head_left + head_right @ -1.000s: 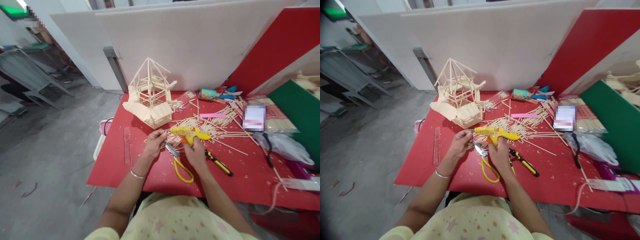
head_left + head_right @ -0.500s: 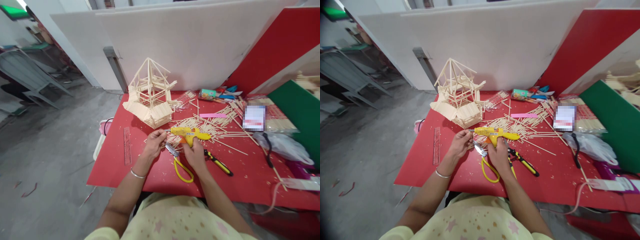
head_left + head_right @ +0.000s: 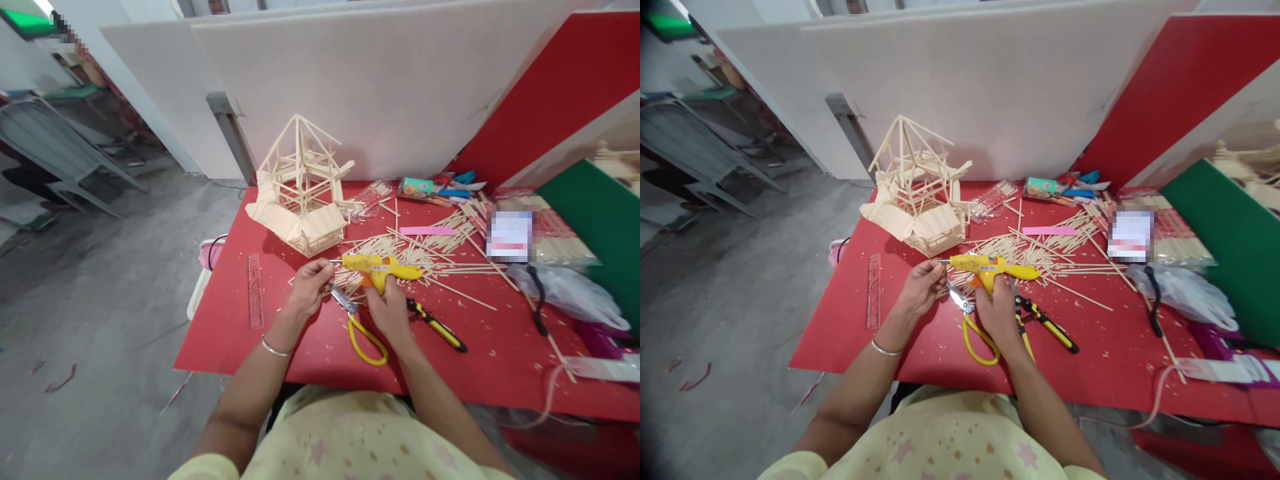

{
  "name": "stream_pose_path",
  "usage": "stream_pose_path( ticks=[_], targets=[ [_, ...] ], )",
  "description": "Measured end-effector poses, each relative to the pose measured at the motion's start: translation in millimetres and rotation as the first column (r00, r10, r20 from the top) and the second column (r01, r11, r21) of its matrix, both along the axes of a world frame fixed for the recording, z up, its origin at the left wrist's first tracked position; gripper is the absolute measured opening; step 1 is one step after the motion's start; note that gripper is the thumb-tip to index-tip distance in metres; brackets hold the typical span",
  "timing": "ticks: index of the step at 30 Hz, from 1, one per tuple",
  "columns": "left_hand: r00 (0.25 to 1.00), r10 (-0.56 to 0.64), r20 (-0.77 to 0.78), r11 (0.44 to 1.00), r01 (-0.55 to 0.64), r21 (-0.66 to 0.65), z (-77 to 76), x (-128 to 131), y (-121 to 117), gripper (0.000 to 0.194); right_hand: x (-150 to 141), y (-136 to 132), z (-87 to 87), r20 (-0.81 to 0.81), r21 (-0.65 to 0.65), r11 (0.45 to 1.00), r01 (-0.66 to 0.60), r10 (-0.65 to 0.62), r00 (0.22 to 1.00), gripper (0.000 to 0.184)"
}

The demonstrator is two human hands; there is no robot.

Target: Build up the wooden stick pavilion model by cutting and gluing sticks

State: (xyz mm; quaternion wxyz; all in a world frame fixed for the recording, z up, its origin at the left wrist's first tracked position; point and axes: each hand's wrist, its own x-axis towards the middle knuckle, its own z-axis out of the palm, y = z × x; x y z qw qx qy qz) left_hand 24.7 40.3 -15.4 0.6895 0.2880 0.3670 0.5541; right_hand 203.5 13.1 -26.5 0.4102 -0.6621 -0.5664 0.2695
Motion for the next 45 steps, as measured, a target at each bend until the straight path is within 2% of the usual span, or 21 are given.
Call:
stream_pose_path(
  ticks=[13,28,45],
  targets=[
    [1.000,-0.010,0.016,1.000,0.010,-0.006,-0.9,0.6,0.5,0.037,-2.4,0.1,-1.5,-0.006,-0.026,1.000,0.014,-0.014,1.000,0.019],
    [0.999,-0.031,0.022,0.999,0.031,0.008,3.2,-0.1,-0.8,0.039,0.0,1.1,-6.7,0.007,0.007,1.000,0.021,-0.021,1.000,0.017],
    [0.998,-0.051,0.032,0.999,0.051,0.009,4.8,-1.0,-1.2,0.038,-2.1,4.0,0.6,-0.004,-0.015,1.000,0.011,-0.011,1.000,0.018]
  ],
)
